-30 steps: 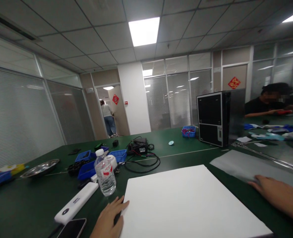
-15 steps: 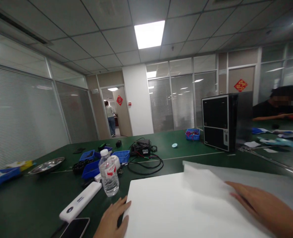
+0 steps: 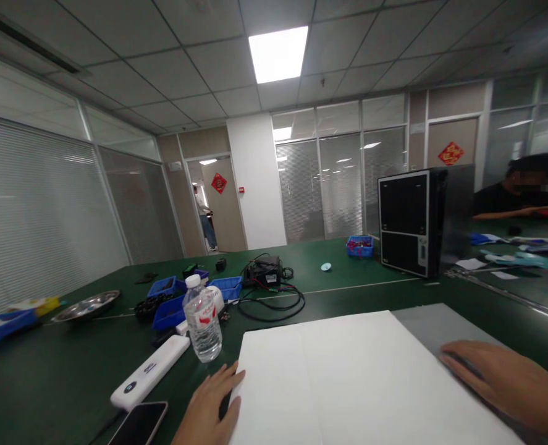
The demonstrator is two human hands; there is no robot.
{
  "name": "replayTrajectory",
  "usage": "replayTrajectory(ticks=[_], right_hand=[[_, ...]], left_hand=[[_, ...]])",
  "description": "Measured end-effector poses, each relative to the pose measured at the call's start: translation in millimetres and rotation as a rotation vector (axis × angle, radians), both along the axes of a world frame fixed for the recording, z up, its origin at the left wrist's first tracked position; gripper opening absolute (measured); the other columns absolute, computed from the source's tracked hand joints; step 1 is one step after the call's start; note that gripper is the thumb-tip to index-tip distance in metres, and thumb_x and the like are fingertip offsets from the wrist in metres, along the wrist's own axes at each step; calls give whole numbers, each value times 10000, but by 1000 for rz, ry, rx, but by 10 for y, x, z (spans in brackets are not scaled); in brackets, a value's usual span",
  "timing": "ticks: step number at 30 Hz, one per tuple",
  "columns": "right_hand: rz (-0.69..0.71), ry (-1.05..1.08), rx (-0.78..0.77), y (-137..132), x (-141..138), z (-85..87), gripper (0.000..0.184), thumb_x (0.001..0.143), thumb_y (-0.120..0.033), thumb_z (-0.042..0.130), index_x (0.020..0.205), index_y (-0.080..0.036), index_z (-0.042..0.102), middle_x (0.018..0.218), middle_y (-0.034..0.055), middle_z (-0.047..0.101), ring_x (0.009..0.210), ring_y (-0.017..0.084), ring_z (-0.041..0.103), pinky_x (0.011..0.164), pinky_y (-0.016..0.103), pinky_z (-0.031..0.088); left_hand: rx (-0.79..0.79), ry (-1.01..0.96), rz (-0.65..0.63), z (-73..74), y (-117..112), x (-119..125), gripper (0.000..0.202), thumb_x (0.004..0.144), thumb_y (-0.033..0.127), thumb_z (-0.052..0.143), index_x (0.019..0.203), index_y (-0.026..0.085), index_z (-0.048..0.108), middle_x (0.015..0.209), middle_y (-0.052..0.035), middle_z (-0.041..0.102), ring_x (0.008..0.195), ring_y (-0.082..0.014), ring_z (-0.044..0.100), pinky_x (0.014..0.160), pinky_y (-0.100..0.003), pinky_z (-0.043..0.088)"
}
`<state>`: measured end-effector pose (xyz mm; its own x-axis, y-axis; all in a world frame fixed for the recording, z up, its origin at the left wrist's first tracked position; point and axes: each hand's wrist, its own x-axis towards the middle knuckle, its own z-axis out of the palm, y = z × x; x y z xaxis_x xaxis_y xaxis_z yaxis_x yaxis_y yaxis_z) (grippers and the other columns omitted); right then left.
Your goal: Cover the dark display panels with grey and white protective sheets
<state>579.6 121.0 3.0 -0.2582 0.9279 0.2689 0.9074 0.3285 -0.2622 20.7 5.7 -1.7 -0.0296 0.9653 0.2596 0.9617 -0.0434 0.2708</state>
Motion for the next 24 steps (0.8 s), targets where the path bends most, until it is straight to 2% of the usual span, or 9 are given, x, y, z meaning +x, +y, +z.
replayTrajectory(ticks=[3,9,14,17,21,24], right_hand=[[20,30,-63,-31,-19,-2,473,918,-646,473,1085,-323,775,1148,35,747,1069,308,683,1005,525,518],[184,73,-3,-235,-371,58,423,925,-604,507,1157,-346,751,1195,29,730,1115,284,670,1028,479,521],[277,5,-33,-319,-469,126,394,947,-572,491,1182,-373,736,1239,16,714,1202,303,625,1082,532,471],[256,12,-55,-329,-465,70,421,931,-587,514,1265,-396,685,1347,-1,654,1309,330,546,1139,573,398],[291,36,-125,-362,-489,39,557,893,-599,571,1426,-450,507,1507,-26,491,1384,341,461,1157,597,352],[321,64,-39,-369,-500,67,540,892,-576,588,1415,-462,518,1536,-36,454,1410,329,427,1173,588,324]], left_hand=[[-3,-6,-4,30,-8,16,451,909,325,487,1325,296,658,1465,-23,574,1395,-277,496,1180,-552,349],[-7,-12,1,51,-22,29,459,929,359,467,1353,301,633,1461,-8,579,1401,-285,486,1175,-569,350],[-2,-5,-1,30,-15,27,463,943,392,456,1363,293,623,1470,-3,567,1405,-283,479,1179,-554,349],[-2,-11,-10,20,-9,21,454,948,411,461,1360,307,623,1464,4,571,1406,-283,477,1178,-556,350],[-17,-16,-12,-5,7,4,460,945,431,477,1368,312,613,1479,6,549,1411,-288,468,1176,-562,349],[-17,-29,-14,-34,23,-14,484,915,436,536,1377,310,605,1485,2,539,1410,-301,471,1176,-565,351]])
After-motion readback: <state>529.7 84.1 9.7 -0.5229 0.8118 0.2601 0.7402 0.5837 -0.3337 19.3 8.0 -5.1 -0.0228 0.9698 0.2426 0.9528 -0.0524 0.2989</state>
